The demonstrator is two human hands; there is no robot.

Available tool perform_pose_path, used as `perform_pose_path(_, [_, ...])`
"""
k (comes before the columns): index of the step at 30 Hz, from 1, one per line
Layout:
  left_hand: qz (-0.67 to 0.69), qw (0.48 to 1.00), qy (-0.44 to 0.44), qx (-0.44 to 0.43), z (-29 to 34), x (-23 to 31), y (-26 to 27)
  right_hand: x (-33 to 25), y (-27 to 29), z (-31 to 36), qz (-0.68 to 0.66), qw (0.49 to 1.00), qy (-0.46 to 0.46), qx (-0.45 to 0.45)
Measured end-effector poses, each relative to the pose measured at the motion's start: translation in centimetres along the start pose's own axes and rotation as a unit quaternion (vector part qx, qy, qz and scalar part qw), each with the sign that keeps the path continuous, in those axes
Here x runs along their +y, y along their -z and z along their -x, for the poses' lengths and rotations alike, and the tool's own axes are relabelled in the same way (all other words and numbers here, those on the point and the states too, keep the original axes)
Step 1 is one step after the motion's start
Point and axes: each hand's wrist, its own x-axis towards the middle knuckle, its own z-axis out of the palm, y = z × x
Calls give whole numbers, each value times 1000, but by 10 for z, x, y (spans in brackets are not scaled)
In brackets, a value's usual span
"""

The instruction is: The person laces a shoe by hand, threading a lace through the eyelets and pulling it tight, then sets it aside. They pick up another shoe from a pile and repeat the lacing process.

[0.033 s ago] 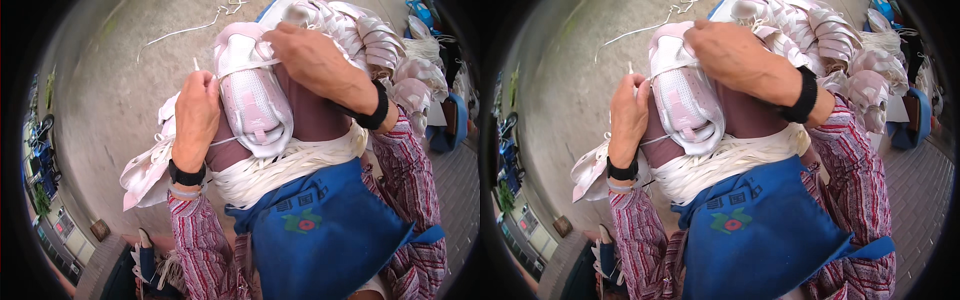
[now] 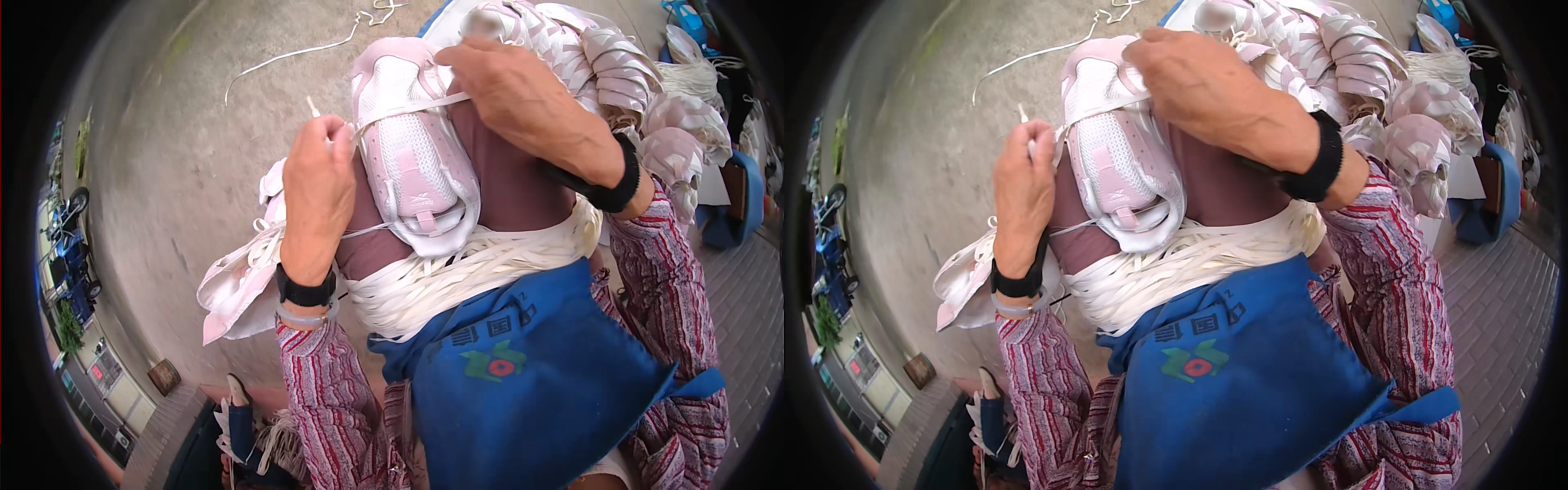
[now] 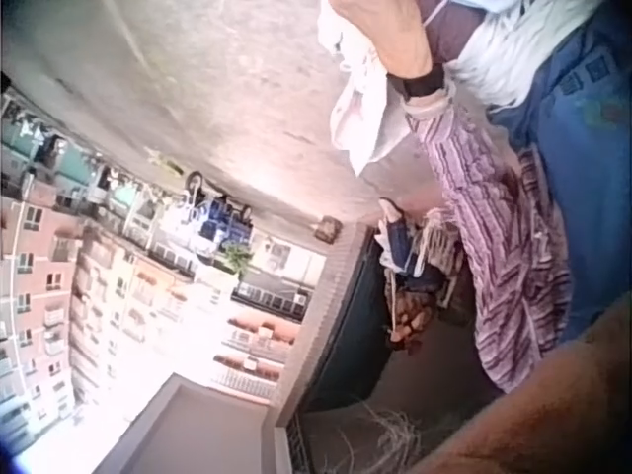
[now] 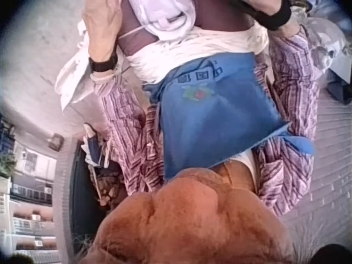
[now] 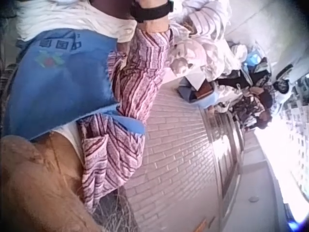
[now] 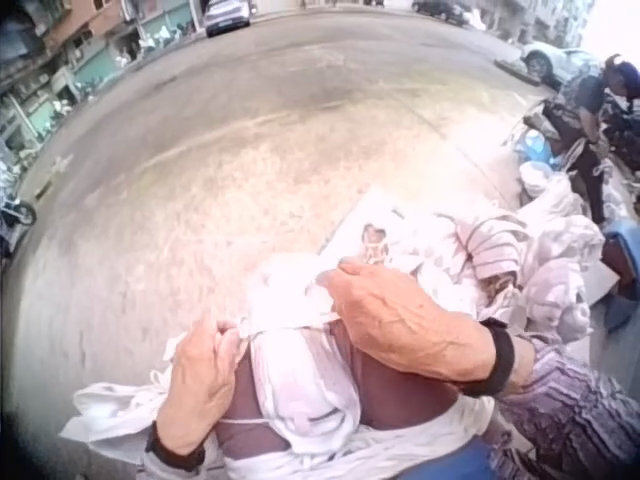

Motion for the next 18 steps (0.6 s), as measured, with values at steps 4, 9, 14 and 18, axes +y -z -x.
perform_pose_path(4, [179, 978, 100, 29, 17, 16, 16, -14, 12, 17, -185, 975, -119, 10])
perform_pose_path(9, [293, 948, 124, -5, 32, 31, 8, -20, 8, 32, -151, 968, -183, -82])
perform_pose_path(14, [206, 971, 116, -41, 29, 25, 3, -21, -9, 21, -11, 991, -123, -58])
perform_pose_path(18, [112, 991, 71, -1, 26, 12, 1, -21, -20, 13, -26, 992, -119, -42])
